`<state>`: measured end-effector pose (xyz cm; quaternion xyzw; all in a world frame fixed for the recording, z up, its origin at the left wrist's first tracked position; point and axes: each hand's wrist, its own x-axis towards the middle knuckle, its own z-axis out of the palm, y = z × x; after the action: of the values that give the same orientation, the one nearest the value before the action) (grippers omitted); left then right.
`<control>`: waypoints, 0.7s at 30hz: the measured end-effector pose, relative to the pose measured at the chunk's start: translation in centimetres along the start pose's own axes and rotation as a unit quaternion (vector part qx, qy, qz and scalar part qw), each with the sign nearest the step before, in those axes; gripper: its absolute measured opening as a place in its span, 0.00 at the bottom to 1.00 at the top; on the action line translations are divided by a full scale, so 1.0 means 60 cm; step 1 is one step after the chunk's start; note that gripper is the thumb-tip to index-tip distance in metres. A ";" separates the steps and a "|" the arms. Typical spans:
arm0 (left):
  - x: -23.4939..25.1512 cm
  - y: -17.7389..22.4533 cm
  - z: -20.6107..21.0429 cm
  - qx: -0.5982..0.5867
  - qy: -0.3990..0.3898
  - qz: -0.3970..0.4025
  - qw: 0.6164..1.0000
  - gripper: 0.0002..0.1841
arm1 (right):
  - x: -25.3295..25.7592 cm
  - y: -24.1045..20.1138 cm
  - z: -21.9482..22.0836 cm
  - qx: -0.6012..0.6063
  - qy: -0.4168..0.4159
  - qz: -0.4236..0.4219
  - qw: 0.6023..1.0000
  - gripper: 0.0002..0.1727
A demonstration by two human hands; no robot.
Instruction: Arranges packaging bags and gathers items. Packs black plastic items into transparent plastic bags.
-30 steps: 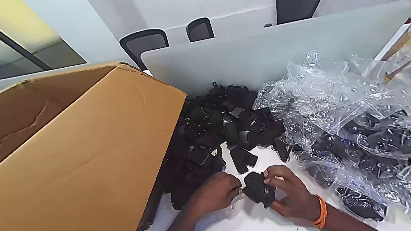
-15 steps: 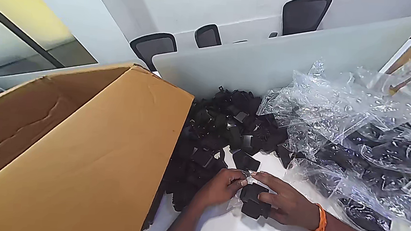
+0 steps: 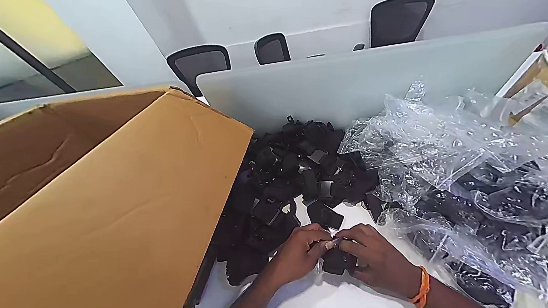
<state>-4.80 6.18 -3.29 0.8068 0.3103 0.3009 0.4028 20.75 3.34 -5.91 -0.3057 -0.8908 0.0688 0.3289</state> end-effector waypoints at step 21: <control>-0.006 -0.002 0.034 0.190 0.197 0.088 0.958 0.12 | 0.000 0.005 0.009 0.023 0.148 0.148 0.978 0.27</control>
<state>-3.52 5.02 -4.47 0.8176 0.3627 0.4231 0.1447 20.60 3.63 -6.43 -0.4335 -0.7753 0.0917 0.4501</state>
